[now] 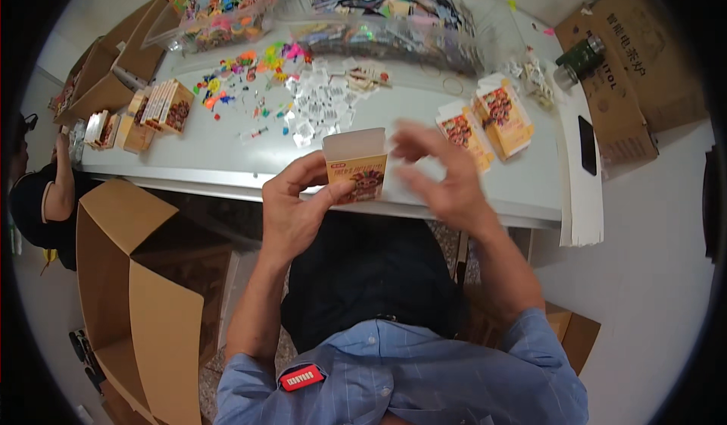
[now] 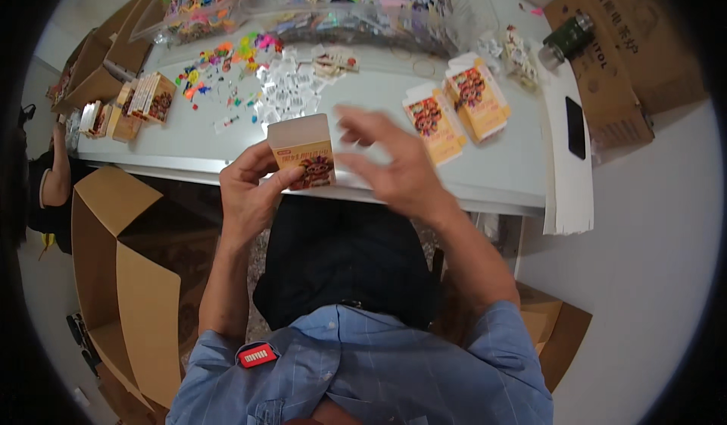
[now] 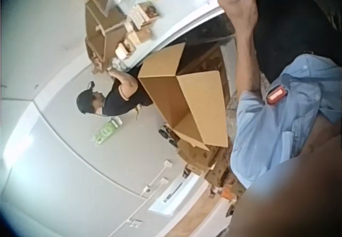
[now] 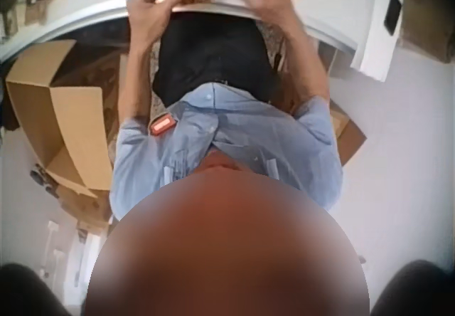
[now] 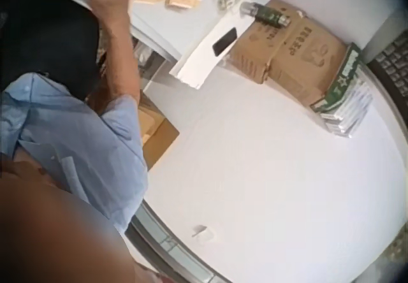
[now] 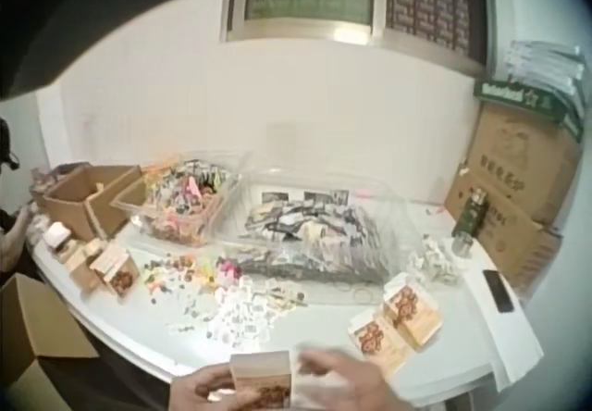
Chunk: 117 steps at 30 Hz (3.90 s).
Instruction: Manually packing small decorative stickers and colorful components into small retail display boxes.
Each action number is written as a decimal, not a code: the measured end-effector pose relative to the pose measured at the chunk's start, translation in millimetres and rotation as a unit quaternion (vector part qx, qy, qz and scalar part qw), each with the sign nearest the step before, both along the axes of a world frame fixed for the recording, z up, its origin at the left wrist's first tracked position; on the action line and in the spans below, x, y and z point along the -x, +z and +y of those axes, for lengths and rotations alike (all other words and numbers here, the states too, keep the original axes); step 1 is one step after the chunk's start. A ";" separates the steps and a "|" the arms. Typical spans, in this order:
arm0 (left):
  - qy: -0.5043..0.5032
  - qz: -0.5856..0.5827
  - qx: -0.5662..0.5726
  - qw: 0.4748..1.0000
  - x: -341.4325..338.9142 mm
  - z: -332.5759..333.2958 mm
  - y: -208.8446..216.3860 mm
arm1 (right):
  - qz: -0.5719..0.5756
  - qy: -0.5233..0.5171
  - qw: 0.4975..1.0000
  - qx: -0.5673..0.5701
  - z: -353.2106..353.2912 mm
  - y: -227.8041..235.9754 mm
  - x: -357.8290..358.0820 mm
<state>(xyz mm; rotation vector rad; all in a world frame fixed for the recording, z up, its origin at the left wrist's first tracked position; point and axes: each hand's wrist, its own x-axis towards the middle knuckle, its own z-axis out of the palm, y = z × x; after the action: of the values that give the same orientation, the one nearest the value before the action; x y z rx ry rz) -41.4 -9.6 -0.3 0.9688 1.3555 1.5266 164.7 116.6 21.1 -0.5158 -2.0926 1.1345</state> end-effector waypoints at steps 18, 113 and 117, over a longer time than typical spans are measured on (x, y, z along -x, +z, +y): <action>0.012 0.143 -0.029 0.989 -1.4 67.6 -53.3 | -0.471 -0.079 0.762 -0.437 355.4 28.7 131.0; -0.010 0.107 0.000 0.994 0.5 63.2 -42.7 | -0.148 0.023 0.983 -0.103 76.5 46.8 13.1; -0.025 0.127 -0.035 0.991 0.6 62.1 -49.5 | -0.136 0.078 0.964 -0.213 71.5 37.9 14.7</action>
<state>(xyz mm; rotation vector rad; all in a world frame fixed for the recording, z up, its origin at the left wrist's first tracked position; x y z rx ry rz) -42.0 52.5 -49.8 1.2657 1.4482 1.4597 150.0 188.1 59.0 -0.3137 -2.5641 0.6866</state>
